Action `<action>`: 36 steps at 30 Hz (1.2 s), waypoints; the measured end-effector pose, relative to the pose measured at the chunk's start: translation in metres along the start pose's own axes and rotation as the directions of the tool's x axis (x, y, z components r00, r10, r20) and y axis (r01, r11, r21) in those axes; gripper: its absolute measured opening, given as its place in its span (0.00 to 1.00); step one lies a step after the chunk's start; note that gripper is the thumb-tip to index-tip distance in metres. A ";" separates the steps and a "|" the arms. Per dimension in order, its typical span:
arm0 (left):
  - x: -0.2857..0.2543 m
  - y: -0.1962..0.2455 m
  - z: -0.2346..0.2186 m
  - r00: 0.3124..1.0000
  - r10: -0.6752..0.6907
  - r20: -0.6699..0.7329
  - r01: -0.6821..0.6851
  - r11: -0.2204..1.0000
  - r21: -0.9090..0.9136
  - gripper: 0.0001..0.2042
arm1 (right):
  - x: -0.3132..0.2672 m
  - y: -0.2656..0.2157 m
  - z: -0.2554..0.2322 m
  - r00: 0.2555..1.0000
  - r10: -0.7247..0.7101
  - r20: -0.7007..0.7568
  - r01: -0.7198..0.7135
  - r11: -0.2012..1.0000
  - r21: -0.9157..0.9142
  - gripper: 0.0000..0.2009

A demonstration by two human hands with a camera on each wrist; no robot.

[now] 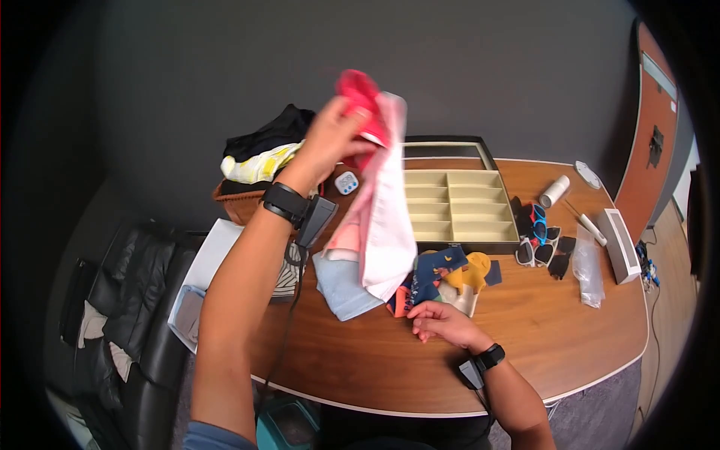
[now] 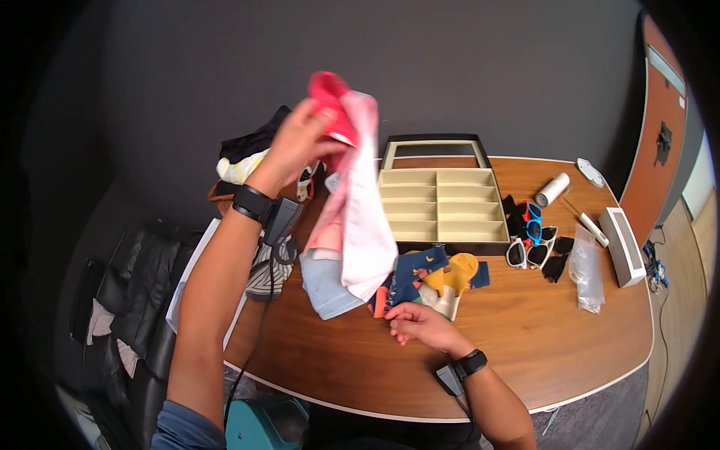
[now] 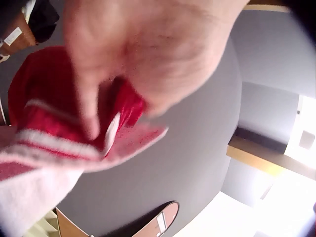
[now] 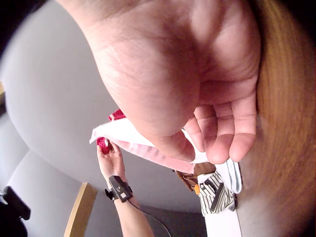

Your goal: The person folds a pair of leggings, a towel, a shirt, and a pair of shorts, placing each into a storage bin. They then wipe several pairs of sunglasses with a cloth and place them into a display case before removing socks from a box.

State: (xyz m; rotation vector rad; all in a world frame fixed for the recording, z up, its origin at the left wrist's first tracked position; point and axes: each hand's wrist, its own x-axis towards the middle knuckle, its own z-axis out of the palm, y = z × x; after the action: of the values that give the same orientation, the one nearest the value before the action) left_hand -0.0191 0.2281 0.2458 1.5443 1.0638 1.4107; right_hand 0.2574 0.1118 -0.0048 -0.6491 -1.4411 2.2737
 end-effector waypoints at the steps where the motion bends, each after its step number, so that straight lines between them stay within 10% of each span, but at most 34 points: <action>1: -0.010 0.006 0.000 0.986 -0.100 0.132 0.087 0.991 0.099 0.16 | 0.001 0.000 0.002 1.000 0.007 -0.016 -0.007 1.000 0.002 0.11; 5: -0.038 -0.021 -0.049 0.935 -0.268 0.234 0.109 0.841 0.530 0.11 | 0.000 -0.001 0.003 0.999 0.003 -0.039 -0.004 1.000 -0.018 0.11; 8: -0.077 -0.072 -0.113 0.895 -0.407 0.183 0.030 0.464 0.885 0.12 | 0.001 -0.001 0.003 0.999 -0.005 -0.033 0.005 1.000 -0.003 0.10; 13: -0.179 -0.143 -0.154 0.851 -0.520 -0.072 0.142 0.096 0.985 0.31 | 0.002 0.003 0.001 0.999 -0.013 -0.044 0.013 1.000 -0.002 0.10; 16: -0.202 -0.164 -0.161 0.817 -0.552 -0.170 0.225 0.032 0.974 0.18 | 0.002 0.002 0.002 0.999 -0.009 -0.052 0.010 1.000 0.005 0.10; 19: -0.193 -0.160 -0.175 0.889 -0.451 -0.082 0.173 0.164 0.971 0.10 | 0.001 0.004 0.001 0.998 -0.003 -0.065 0.004 1.000 0.015 0.09; 24: -0.121 -0.039 -0.138 0.979 0.190 -0.070 -0.051 0.566 0.823 0.08 | 0.002 0.004 0.001 0.998 -0.009 -0.063 0.010 1.000 0.025 0.09; 27: -0.081 0.019 -0.123 0.941 0.219 -0.258 -0.073 0.876 0.477 0.03 | 0.002 0.003 0.003 0.997 0.000 -0.072 0.002 1.000 0.023 0.09; 36: -0.015 0.069 -0.074 0.921 0.242 -0.304 -0.236 0.970 0.059 0.08 | 0.001 0.004 0.000 0.998 0.014 -0.064 -0.013 1.000 0.019 0.11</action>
State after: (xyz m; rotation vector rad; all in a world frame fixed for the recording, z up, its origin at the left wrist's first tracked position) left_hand -0.0877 0.1900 0.3109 1.5414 1.1000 1.8632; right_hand 0.2569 0.1105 -0.0089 -0.7220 -1.3879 2.2528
